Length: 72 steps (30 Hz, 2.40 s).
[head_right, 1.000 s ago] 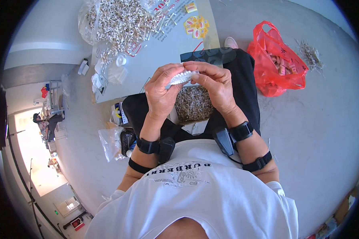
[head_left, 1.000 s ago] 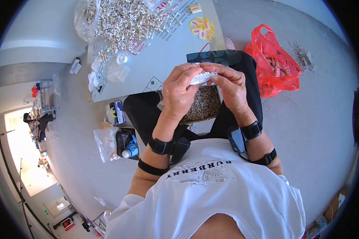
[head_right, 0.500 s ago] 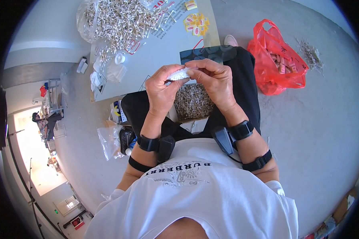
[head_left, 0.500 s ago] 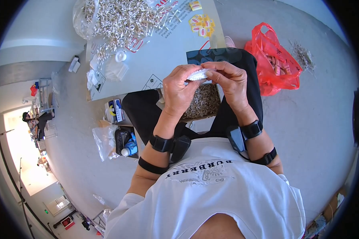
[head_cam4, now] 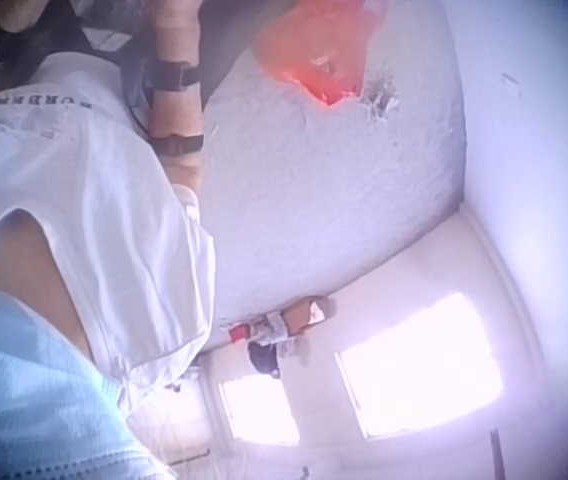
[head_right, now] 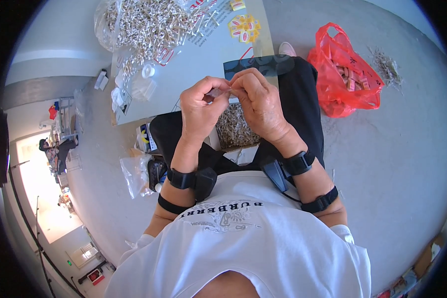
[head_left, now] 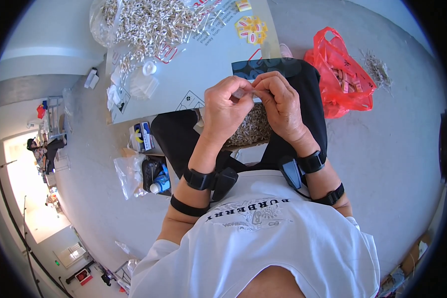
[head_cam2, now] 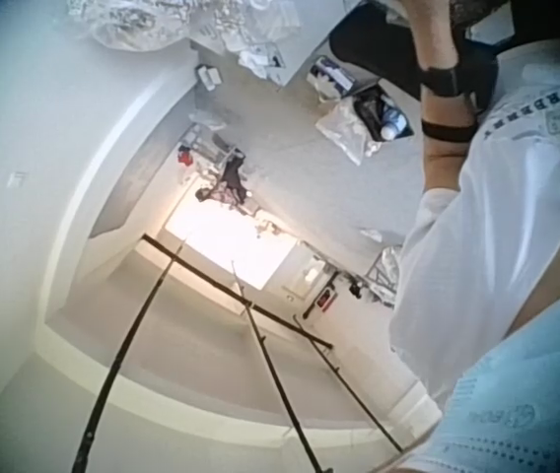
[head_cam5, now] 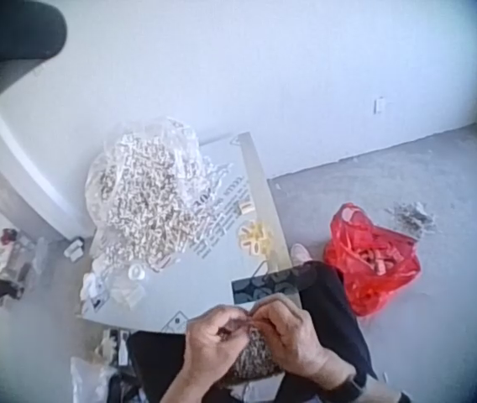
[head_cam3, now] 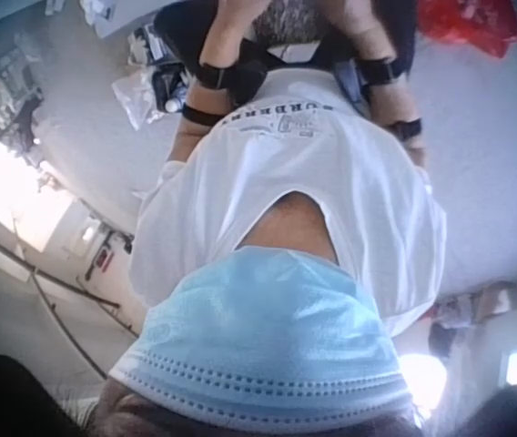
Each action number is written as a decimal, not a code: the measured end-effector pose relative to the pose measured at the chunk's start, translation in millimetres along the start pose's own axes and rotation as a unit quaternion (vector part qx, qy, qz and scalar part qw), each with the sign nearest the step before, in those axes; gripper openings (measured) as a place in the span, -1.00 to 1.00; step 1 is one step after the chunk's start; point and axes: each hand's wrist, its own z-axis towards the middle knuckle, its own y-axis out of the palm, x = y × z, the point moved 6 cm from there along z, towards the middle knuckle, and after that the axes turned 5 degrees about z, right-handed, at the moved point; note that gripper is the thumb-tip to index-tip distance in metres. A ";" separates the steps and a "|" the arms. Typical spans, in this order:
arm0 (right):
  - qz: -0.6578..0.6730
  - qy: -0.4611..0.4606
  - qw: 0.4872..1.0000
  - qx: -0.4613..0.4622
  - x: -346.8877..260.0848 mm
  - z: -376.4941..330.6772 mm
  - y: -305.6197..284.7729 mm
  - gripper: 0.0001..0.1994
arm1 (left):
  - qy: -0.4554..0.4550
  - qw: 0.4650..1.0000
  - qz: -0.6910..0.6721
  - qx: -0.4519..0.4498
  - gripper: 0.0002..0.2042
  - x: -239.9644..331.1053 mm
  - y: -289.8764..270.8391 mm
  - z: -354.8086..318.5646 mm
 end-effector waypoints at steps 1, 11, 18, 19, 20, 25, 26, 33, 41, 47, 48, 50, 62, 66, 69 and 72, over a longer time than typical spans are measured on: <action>0.001 0.005 1.000 -0.007 0.8 -0.3 0.7 -0.88 | -0.026 1.000 0.009 0.005 -0.83 -2.0 0.0 0.0; 0.120 0.122 0.985 -0.007 21.7 -8.0 0.6 -0.91 | -0.096 0.989 -0.115 -0.011 -0.84 -13.6 -6.0 2.3; 0.050 0.053 0.997 -0.011 8.8 -2.1 1.6 -0.90 | 0.124 0.981 0.147 0.000 -0.87 10.3 -1.1 4.4; 0.048 0.058 0.997 -0.009 9.1 -2.2 0.1 -0.90 | 0.107 0.984 0.145 -0.007 -0.86 8.4 -1.6 4.8; 0.047 0.058 0.997 -0.008 8.8 -2.1 -0.9 -0.90 | 0.090 0.985 0.143 -0.014 -0.85 6.1 -2.4 5.3; 0.065 0.099 0.993 0.005 18.3 -3.5 -2.2 -0.91 | 0.076 0.990 0.117 -0.008 -0.86 -2.9 -15.3 8.2; 0.065 0.098 0.993 0.006 21.6 -4.4 -1.7 -0.91 | 0.073 0.991 0.114 -0.009 -0.88 -4.3 -15.7 9.3; 0.066 0.161 0.985 0.003 68.2 -14.1 11.0 -0.91 | -0.043 0.999 0.006 -0.025 -0.94 -68.2 10.1 6.9; 0.047 0.177 0.983 0.008 89.8 -21.5 14.6 -0.91 | -0.141 0.982 -0.122 -0.038 -0.94 -107.2 27.2 0.1; -0.004 0.071 0.997 -0.008 86.0 -8.7 12.8 -0.92 | -0.010 1.000 -0.014 -0.014 -0.92 -100.7 27.0 12.7; -0.017 0.037 0.999 -0.010 83.5 -5.4 13.3 -0.93 | -0.004 0.999 -0.024 -0.022 -0.92 -99.5 28.5 15.1; -0.019 0.033 0.999 -0.014 80.9 -3.8 15.8 -0.93 | 0.058 0.996 0.073 -0.007 -0.86 -83.6 23.0 16.7; -0.270 0.050 0.947 0.167 60.8 9.8 -114.0 -0.96 | 0.116 0.972 0.188 0.076 -0.82 -80.0 -5.6 28.2; -0.400 0.044 0.888 0.223 107.8 3.0 -210.8 -0.89 | 0.058 0.981 0.177 0.062 -0.85 -97.7 -12.2 19.8; -0.452 0.101 0.861 0.210 148.2 -11.8 -249.0 -0.77 | 0.060 0.982 0.176 0.044 -0.87 -112.4 -5.0 11.9; -0.377 0.169 0.886 0.209 161.7 -15.4 -235.6 -0.77 | 0.027 0.982 0.180 0.048 -0.89 -127.6 -14.7 3.1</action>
